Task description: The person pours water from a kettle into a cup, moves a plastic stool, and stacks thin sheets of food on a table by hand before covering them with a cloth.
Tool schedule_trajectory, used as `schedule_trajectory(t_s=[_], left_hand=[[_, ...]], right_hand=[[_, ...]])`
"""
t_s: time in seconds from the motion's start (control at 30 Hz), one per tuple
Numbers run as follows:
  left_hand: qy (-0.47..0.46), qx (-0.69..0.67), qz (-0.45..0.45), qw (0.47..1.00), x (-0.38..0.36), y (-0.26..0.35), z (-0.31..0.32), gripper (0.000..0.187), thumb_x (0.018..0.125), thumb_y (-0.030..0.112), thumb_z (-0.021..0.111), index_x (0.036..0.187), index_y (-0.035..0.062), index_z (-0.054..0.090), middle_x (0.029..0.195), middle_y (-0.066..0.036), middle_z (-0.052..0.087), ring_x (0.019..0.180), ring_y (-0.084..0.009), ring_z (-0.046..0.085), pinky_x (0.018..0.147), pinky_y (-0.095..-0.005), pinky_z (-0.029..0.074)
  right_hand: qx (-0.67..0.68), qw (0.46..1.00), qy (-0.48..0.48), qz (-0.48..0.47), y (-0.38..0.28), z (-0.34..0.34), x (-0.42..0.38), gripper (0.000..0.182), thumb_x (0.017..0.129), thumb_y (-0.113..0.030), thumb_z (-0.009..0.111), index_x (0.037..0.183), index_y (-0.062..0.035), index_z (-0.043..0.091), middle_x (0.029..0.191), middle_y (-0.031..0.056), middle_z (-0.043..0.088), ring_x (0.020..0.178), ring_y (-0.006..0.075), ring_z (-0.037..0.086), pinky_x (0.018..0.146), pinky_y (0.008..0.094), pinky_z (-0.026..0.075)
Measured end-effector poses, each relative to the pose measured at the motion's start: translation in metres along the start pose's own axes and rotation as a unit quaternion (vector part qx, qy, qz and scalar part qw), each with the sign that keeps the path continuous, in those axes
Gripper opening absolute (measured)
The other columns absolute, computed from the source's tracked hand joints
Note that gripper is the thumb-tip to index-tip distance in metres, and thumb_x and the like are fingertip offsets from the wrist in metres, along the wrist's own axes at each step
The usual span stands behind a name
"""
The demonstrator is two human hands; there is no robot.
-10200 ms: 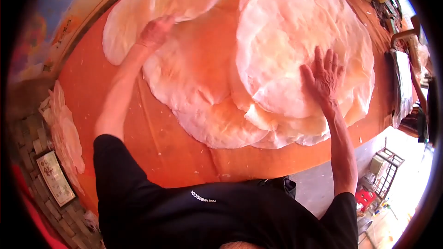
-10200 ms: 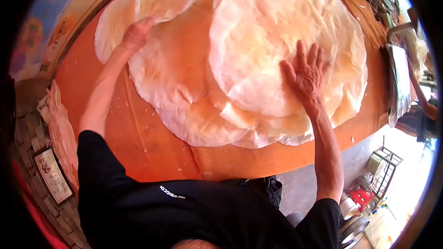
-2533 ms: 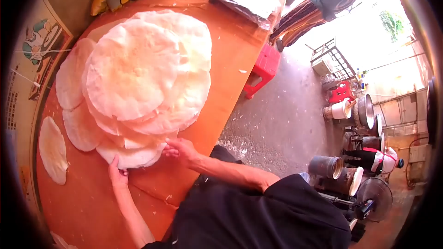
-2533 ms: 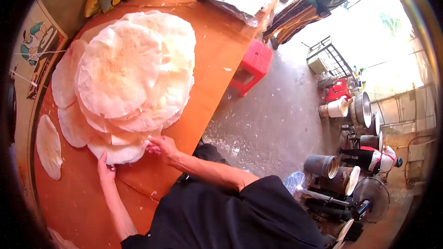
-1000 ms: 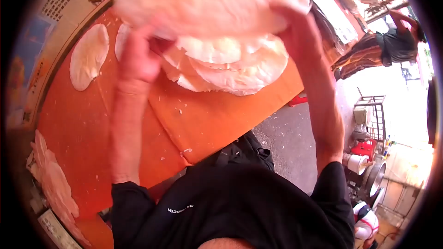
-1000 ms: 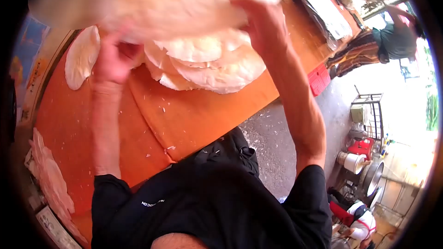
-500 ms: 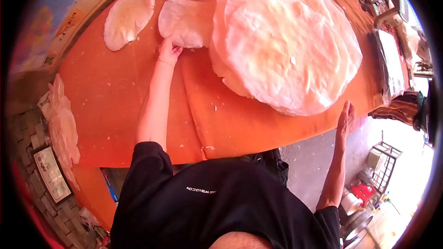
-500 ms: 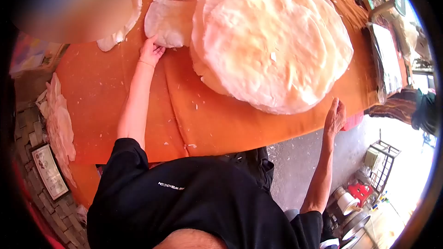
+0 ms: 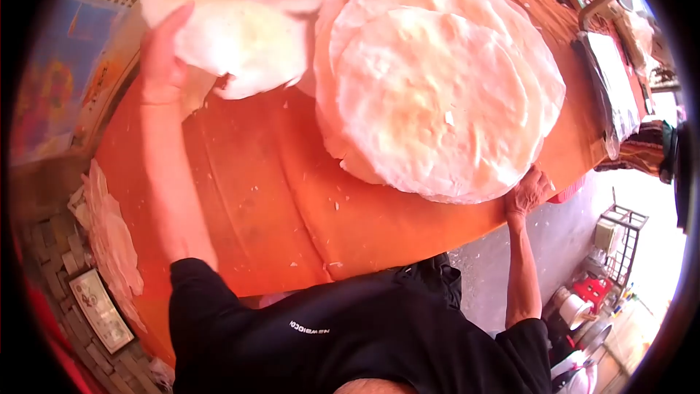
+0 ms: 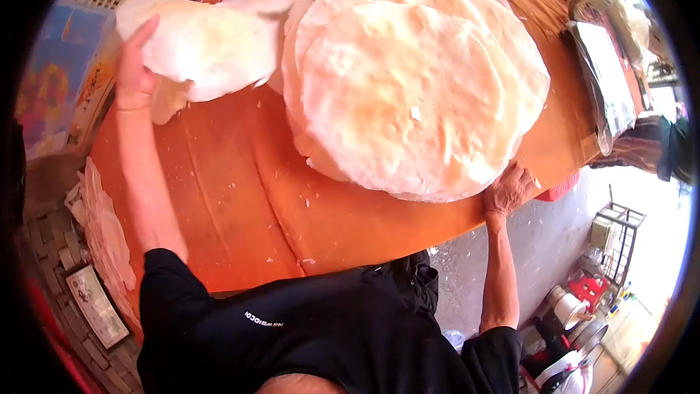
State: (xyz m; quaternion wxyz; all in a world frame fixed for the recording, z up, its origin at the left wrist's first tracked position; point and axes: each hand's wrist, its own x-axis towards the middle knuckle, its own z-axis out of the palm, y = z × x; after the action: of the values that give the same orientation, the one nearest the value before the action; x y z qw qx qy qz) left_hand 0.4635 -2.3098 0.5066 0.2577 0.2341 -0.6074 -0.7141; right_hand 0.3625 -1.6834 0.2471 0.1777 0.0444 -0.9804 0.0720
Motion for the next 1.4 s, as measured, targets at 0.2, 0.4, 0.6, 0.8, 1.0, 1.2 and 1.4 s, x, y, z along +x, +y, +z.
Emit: schedule_trajectory(t_s=[0.2, 0.4, 0.6, 0.8, 1.0, 1.2, 1.4], left_hand=[[-0.214, -0.038, 0.063, 0.974, 0.034, 0.058, 0.142, 0.035, 0.093, 0.016, 0.052, 0.118, -0.0068, 0.06, 0.109, -0.016, 0.069, 0.096, -0.0256, 0.069, 0.085, -0.0369, 0.056], [-0.262, 0.002, 0.239, 0.935, 0.012, 0.06, 0.204, 0.039, 0.09, 0.02, 0.058, 0.117, -0.0083, 0.059, 0.106, -0.017, 0.068, 0.096, -0.0268, 0.068, 0.092, -0.0363, 0.053], [-0.147, -0.108, -0.172, 0.968, -0.025, -0.151, 0.165, 0.022, 0.086, 0.016, 0.07, 0.102, 0.0024, 0.064, 0.089, -0.004, 0.066, 0.084, -0.0162, 0.065, 0.072, -0.026, 0.054], [0.053, 0.193, -0.157, 0.967, 0.012, -0.206, 0.058, 0.036, 0.085, 0.025, 0.072, 0.108, -0.0001, 0.059, 0.088, -0.007, 0.062, 0.083, -0.0179, 0.064, 0.071, -0.0333, 0.056], [0.23, 0.035, -0.205, 0.951, 0.134, -0.256, -0.033, 0.04, 0.085, 0.028, 0.07, 0.111, 0.001, 0.056, 0.094, -0.012, 0.059, 0.079, -0.0232, 0.061, 0.072, -0.0372, 0.056], [0.226, -0.075, -0.32, 0.917, 0.18, -0.255, -0.05, 0.027, 0.085, 0.031, 0.071, 0.084, 0.0111, 0.053, 0.065, -0.002, 0.051, 0.056, -0.018, 0.053, 0.049, -0.0322, 0.049], [0.21, -0.111, -0.166, 0.957, 0.172, -0.229, 0.004, 0.026, 0.083, 0.018, 0.07, 0.106, 0.011, 0.062, 0.091, -0.007, 0.063, 0.088, -0.0225, 0.062, 0.068, -0.035, 0.056]], right_hand=[[0.03, 0.999, 0.016, -0.002, 0.013, 0.007, -0.003, 0.039, 0.084, -0.028, 0.064, 0.114, -0.0022, 0.059, 0.111, 0.0173, 0.058, 0.111, 0.0376, 0.05, 0.102, 0.0495, 0.036], [0.039, 0.998, 0.046, -0.031, 0.015, 0.009, -0.004, 0.034, 0.087, -0.029, 0.062, 0.112, -0.0057, 0.06, 0.108, 0.0168, 0.059, 0.109, 0.0377, 0.05, 0.099, 0.0498, 0.035], [0.048, 0.998, 0.027, -0.031, 0.018, 0.012, -0.005, 0.041, 0.083, -0.02, 0.065, 0.118, -0.0012, 0.058, 0.113, 0.0183, 0.056, 0.113, 0.0366, 0.049, 0.105, 0.049, 0.033], [0.034, 0.999, -0.001, -0.028, 0.014, 0.011, -0.004, 0.045, 0.085, -0.031, 0.063, 0.118, -0.0022, 0.057, 0.112, 0.0164, 0.056, 0.113, 0.0353, 0.049, 0.102, 0.0473, 0.033], [0.038, 0.998, -0.034, -0.024, 0.01, 0.008, 0.001, 0.049, 0.086, -0.036, 0.061, 0.123, -0.0037, 0.054, 0.114, 0.0174, 0.054, 0.112, 0.0371, 0.047, 0.098, 0.0472, 0.034], [0.027, 0.999, -0.022, -0.024, 0.005, 0.004, 0.002, 0.04, 0.087, -0.034, 0.059, 0.109, -0.0011, 0.055, 0.111, 0.0176, 0.053, 0.111, 0.0374, 0.046, 0.096, 0.0474, 0.035], [0.013, 0.999, -0.005, -0.044, 0.011, 0.01, 0.002, 0.042, 0.087, -0.035, 0.06, 0.112, -0.0014, 0.054, 0.109, 0.0174, 0.052, 0.109, 0.0369, 0.047, 0.097, 0.047, 0.035]])
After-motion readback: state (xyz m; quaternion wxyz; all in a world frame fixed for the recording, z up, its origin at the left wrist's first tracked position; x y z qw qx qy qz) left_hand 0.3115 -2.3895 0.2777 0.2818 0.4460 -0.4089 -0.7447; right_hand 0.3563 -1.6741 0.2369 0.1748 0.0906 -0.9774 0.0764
